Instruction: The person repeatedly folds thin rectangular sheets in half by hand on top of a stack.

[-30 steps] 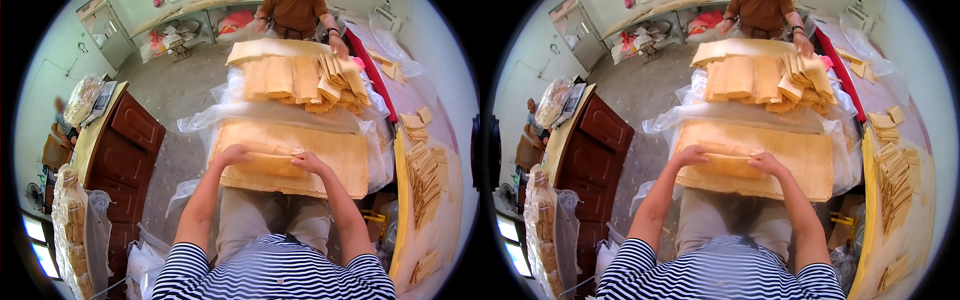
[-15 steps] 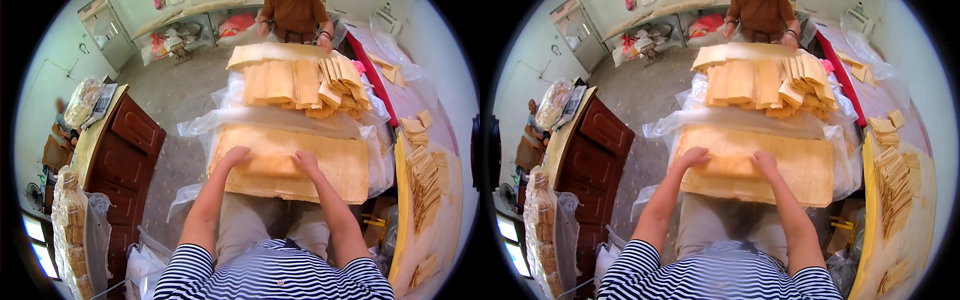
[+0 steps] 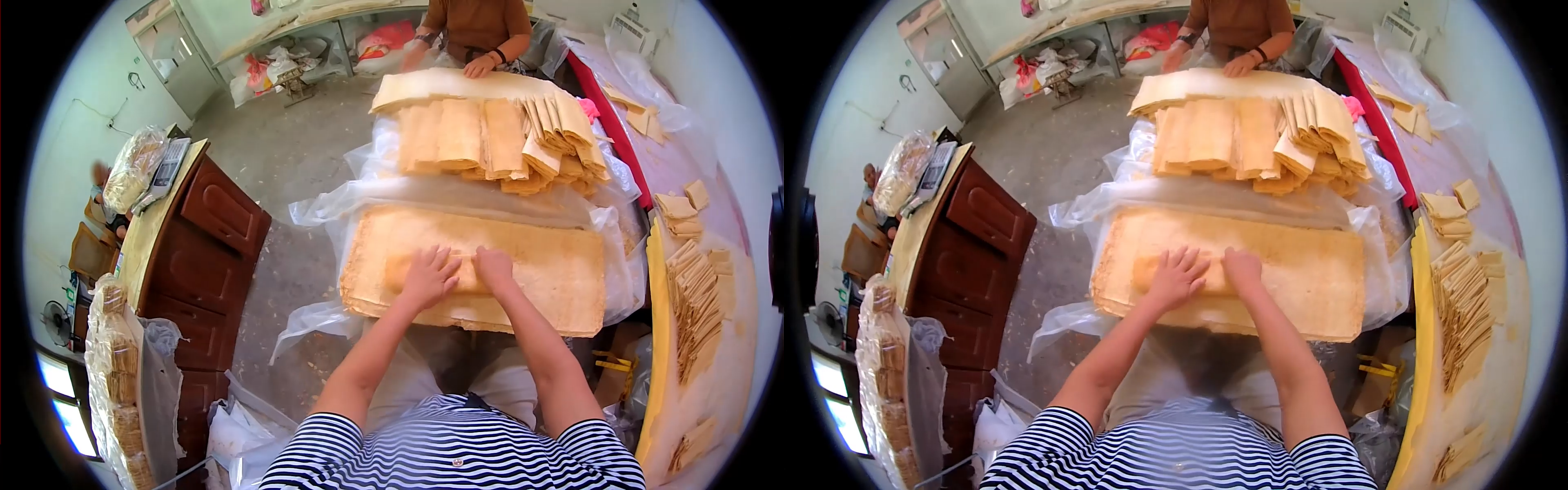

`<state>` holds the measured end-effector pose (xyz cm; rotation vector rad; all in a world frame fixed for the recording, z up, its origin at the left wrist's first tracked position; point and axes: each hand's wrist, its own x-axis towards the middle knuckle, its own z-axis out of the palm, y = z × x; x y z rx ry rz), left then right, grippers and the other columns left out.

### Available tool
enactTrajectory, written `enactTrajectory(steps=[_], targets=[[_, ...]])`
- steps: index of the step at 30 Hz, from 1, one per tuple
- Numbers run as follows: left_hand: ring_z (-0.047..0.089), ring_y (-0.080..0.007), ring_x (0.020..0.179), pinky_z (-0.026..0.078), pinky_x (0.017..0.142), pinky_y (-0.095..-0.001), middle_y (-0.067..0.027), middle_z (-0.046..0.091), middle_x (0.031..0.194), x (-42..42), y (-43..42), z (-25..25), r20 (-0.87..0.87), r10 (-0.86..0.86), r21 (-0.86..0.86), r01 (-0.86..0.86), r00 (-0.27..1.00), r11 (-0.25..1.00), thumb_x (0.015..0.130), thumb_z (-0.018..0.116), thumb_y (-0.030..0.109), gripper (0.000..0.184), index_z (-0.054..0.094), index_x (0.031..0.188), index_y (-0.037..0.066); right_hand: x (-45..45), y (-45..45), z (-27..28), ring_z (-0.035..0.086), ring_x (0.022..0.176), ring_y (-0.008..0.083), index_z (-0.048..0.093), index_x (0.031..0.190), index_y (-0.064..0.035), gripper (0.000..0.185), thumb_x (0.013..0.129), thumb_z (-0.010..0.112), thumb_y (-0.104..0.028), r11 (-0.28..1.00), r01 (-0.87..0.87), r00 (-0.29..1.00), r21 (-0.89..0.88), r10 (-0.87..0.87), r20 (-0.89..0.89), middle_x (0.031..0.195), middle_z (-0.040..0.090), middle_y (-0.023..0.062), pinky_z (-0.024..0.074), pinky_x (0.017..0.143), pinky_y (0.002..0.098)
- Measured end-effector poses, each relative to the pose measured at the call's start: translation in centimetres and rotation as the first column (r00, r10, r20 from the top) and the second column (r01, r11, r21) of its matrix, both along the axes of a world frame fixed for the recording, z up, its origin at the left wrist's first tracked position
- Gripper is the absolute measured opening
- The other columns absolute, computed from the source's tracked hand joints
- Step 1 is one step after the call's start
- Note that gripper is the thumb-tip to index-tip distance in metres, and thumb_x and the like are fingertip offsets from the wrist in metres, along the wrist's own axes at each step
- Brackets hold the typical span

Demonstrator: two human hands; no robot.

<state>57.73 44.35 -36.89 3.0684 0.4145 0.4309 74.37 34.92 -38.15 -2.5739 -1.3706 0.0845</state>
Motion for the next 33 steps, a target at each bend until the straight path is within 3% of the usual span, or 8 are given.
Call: enactTrajectory(steps=[5,7,10,13,18,21,30,33], targets=[[0.031,-0.0262,0.130,0.019,0.105,-0.0505,-0.0069,0.036,0.140,0.2,-0.1,-1.4,0.006,0.053,-0.020,-0.053,0.999,0.998,0.089,0.041,0.044,0.048,0.043,0.132,0.022,-1.3,-0.2,1.0,0.060,0.090,0.0272,0.059,0.087,-0.0099,0.017,0.080,0.055,-0.026,0.999,0.009,0.991,0.037,-0.014,0.131,0.093,0.063,0.0137,0.0466,0.074,0.0442],[0.030,-0.0257,0.130,0.019,0.105,-0.0503,-0.0064,0.036,0.140,0.3,-0.1,-2.1,0.018,0.057,-0.031,-0.056,0.998,0.998,0.089,0.041,0.044,0.048,0.044,0.131,0.022,-2.7,-1.0,0.9,0.053,0.107,0.0292,0.056,0.104,-0.0082,0.030,0.083,0.053,-0.030,0.873,-0.340,0.923,0.349,0.238,0.303,0.115,0.055,0.0130,0.0391,0.091,0.0452],[0.030,-0.0260,0.130,0.019,0.106,-0.0503,-0.0058,0.036,0.140,0.2,0.1,-3.1,-0.018,0.067,-0.023,-0.068,0.998,0.997,0.088,0.042,0.044,0.049,0.044,0.131,0.021,-5.2,-2.8,1.3,0.038,0.124,0.0286,0.047,0.123,-0.0063,0.051,0.084,0.053,-0.039,0.884,-0.373,0.922,0.281,0.320,0.217,0.129,0.045,0.0133,0.0230,0.104,0.0469],[0.027,-0.0259,0.132,0.017,0.106,-0.0499,-0.0072,0.033,0.142,0.1,0.3,-2.5,0.042,0.069,-0.060,-0.066,0.997,0.996,0.087,0.045,0.043,0.052,0.042,0.132,0.019,-5.2,-3.6,-0.1,0.030,0.130,0.0284,0.040,0.131,-0.0057,0.066,0.082,0.054,-0.046,0.920,-0.310,0.945,0.238,0.270,0.186,0.137,0.037,0.0143,0.0175,0.107,0.0474],[0.020,-0.0258,0.136,0.015,0.107,-0.0506,-0.0111,0.027,0.145,-2.1,2.4,0.1,-0.157,0.281,-0.145,-0.303,0.947,0.942,0.085,0.048,0.043,0.059,0.035,0.136,0.016,-4.9,-4.2,0.0,0.029,0.131,0.0290,0.039,0.131,-0.0052,0.077,0.075,0.058,-0.054,0.914,-0.350,0.931,0.203,0.317,0.179,0.139,0.035,0.0151,0.0167,0.106,0.0505],[0.021,-0.0270,0.135,0.014,0.107,-0.0519,-0.0121,0.026,0.145,-4.7,4.7,-2.8,-0.052,0.326,-0.138,-0.330,0.944,0.934,0.083,0.050,0.045,0.064,0.034,0.137,0.014,-4.6,-3.9,0.1,0.027,0.132,0.0295,0.036,0.133,-0.0050,0.080,0.075,0.057,-0.056,0.928,-0.349,0.932,0.134,0.327,0.158,0.140,0.032,0.0157,0.0161,0.106,0.0503],[0.026,-0.0313,0.132,0.020,0.105,-0.0517,-0.0144,0.031,0.142,-8.3,4.7,-0.7,-0.109,0.145,-0.186,-0.164,0.983,0.969,0.069,0.062,0.056,0.086,0.035,0.135,0.008,-4.2,-3.4,0.7,0.027,0.131,0.0337,0.032,0.134,-0.0031,0.080,0.080,0.048,-0.059,0.917,-0.389,0.899,-0.088,0.398,0.184,0.141,0.030,0.0191,0.0195,0.105,0.0514],[0.037,-0.0310,0.123,0.025,0.103,-0.0496,-0.0130,0.044,0.128,-8.1,4.8,0.0,-0.115,0.120,-0.013,-0.122,0.986,0.992,0.071,0.062,0.036,0.060,0.046,0.122,0.010,-4.2,-3.4,2.4,0.027,0.131,0.0329,0.033,0.133,-0.0031,0.073,0.082,0.050,-0.052,0.899,-0.419,0.890,-0.128,0.434,0.138,0.140,0.031,0.0195,0.0215,0.104,0.0497]])
